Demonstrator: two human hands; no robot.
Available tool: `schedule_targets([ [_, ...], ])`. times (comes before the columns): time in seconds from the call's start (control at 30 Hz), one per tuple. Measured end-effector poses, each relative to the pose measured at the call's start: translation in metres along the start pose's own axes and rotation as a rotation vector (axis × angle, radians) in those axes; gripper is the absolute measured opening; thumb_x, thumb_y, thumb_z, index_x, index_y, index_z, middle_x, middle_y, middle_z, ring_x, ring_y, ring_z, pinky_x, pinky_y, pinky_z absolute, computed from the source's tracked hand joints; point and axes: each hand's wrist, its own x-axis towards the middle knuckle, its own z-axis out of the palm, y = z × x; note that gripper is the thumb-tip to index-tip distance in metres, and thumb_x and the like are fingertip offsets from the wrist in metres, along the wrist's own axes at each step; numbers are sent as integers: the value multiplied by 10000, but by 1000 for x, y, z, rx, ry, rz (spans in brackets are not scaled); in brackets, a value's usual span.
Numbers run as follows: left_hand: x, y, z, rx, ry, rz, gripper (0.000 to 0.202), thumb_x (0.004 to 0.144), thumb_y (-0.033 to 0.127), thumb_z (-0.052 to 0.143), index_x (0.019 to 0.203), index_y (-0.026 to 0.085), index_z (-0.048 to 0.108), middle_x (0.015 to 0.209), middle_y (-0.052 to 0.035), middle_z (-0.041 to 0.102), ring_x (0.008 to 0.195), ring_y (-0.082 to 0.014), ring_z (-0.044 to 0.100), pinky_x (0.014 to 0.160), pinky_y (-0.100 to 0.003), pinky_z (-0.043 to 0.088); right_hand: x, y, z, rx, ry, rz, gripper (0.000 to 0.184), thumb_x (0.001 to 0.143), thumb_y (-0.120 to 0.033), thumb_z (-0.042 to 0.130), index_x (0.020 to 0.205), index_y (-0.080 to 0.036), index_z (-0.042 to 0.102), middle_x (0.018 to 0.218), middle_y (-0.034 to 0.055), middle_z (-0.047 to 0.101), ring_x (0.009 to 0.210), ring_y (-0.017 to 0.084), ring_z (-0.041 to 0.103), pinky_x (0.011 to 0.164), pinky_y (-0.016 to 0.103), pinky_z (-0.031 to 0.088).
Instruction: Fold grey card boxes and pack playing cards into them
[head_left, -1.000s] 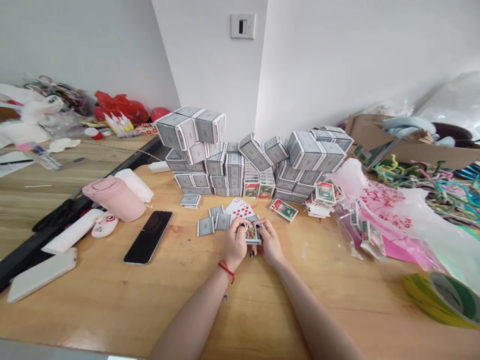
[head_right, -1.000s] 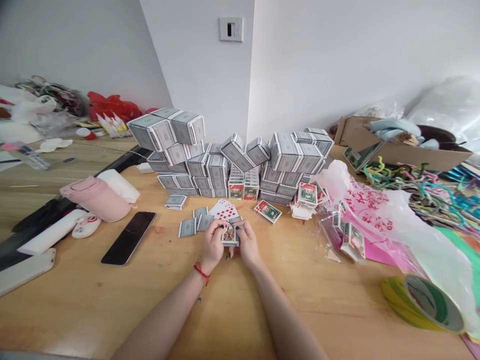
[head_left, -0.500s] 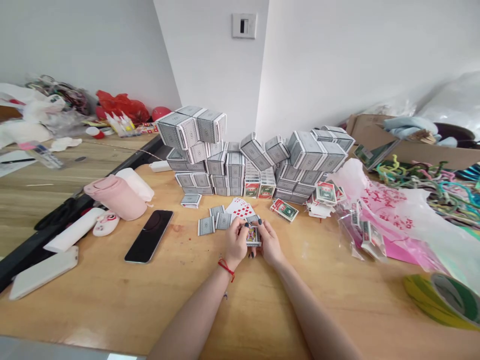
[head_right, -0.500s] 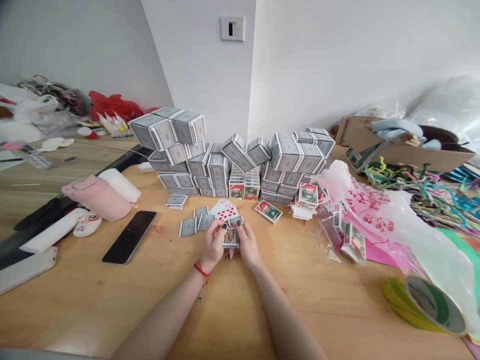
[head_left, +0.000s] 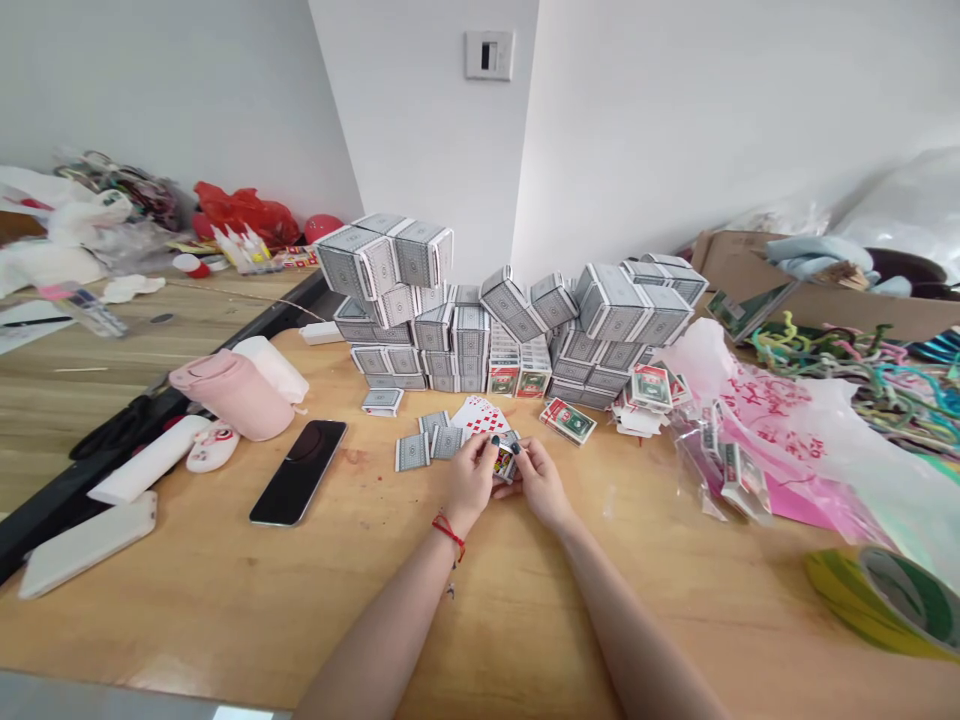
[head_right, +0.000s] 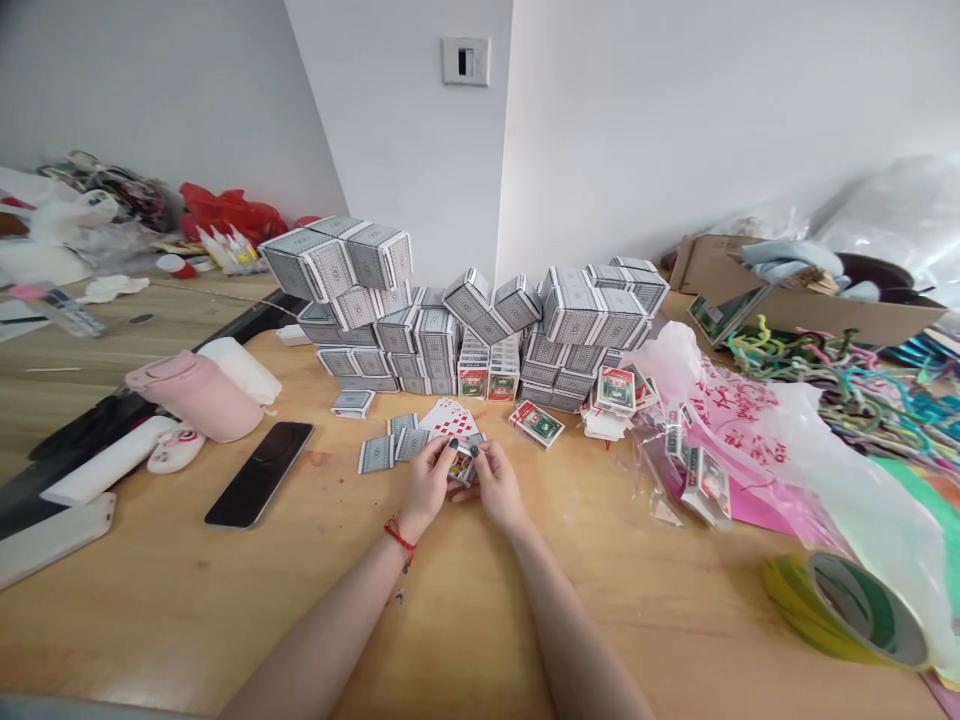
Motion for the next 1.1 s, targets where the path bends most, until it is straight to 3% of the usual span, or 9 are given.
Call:
schedule_targets([
  [0.13,-1,1,3,82,3,30,209,830,240,380,850,178,578,890,-40,621,860,-151,560,771,-257,428,-1,1,2,-34,1,8,295,746,-504,541,818,-246,417,645,-48,540,501,129,559,414,252,478],
  [0.3,0,0,-2,161,-50,0,157,807,285,440,794,173,549,750,-9,582,695,-129,523,640,-227,410,0,0,-3,-72,-52,-51,293,740,-488,560,766,-213,460,677,-18,570,580,128,563,545,276,506],
  [0.4,0,2,-4,153,-73,16,144,797,290,460,807,171,541,774,-15,582,717,-132,525,652,-226,409,2,0,-7,-103,-47,-115,293,727,-474,586,751,-191,511,669,-8,574,601,127,558,623,288,502],
  [0.53,0,4,-4,153,-106,62,146,804,290,451,803,167,531,787,-29,583,744,-142,532,676,-239,414,3,0,-9,-69,-53,-100,307,709,-482,603,749,-185,538,673,1,594,602,135,572,617,295,501],
  [0.83,1,-2,-4,271,-44,111,106,781,207,433,739,177,526,747,-31,586,734,-156,534,672,-258,401,2,4,-6,-204,25,-139,315,702,-491,600,668,-190,512,579,-15,555,537,135,539,575,293,489],
  [1.1,-1,-8,-1,346,59,87,198,805,237,416,621,181,463,601,3,499,587,-130,449,548,-231,318,1,3,-2,-289,21,-188,287,725,-480,567,683,-202,507,595,-7,535,551,146,512,565,282,458],
])
